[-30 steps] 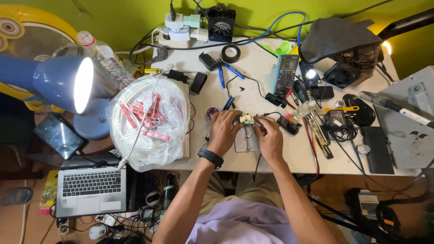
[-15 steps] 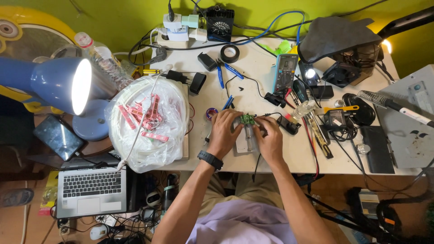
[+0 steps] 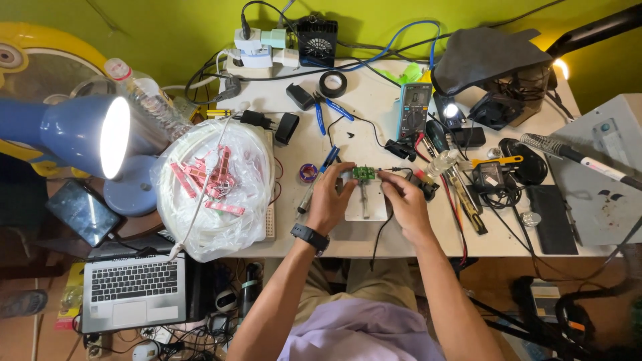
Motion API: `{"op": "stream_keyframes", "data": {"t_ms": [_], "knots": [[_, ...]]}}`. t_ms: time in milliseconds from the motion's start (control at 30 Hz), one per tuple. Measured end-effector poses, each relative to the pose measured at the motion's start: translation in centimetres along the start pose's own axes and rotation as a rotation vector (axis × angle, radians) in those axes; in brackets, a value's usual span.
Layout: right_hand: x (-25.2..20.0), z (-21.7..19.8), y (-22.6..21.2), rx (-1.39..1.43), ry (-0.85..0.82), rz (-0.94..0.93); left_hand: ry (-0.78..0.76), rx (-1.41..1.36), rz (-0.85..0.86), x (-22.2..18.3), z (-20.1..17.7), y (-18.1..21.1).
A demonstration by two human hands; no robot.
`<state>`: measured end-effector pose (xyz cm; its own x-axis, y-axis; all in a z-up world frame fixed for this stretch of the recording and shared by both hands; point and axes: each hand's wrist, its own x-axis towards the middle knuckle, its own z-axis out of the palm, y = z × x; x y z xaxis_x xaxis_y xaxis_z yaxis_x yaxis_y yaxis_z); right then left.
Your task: The person is soldering components and wires onto a small green circuit board at a cluttered workbench.
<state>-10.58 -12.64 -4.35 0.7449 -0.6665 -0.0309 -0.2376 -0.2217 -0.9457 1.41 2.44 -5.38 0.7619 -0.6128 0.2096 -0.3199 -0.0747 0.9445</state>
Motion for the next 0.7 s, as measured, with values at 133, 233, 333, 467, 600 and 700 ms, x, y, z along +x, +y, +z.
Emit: {"op": "stream_keyframes", "data": {"t_ms": [133,233,333,467,600,700], "knots": [[-1.5,0.2,-2.0,0.561,-0.035,0.092,-0.018,-0.255,-0.154,0.6,-1.0,-0.1],[-2.0,0.3,-3.2,0.585,-0.026,0.016,-0.054,-0.324,-0.162,1.2,-1.5,0.1],[-2.2,0.5,-4.2,0.607,-0.025,-0.013,-0.073,-0.446,-0.18,1.4,-1.8,0.4],[-2.6,0.5,-5.3,0.535,-0.047,-0.069,-0.066,-0.455,-0.16,1.2,-2.0,0.7],[-3.0,0.4,-5.8,0.538,-0.05,-0.06,-0.078,-0.503,-0.187,1.1,-2.0,0.4],[-3.2,0.3,-6.8,0.552,-0.025,-0.015,-0.061,-0.487,-0.19,0.9,-1.8,1.1]]}}
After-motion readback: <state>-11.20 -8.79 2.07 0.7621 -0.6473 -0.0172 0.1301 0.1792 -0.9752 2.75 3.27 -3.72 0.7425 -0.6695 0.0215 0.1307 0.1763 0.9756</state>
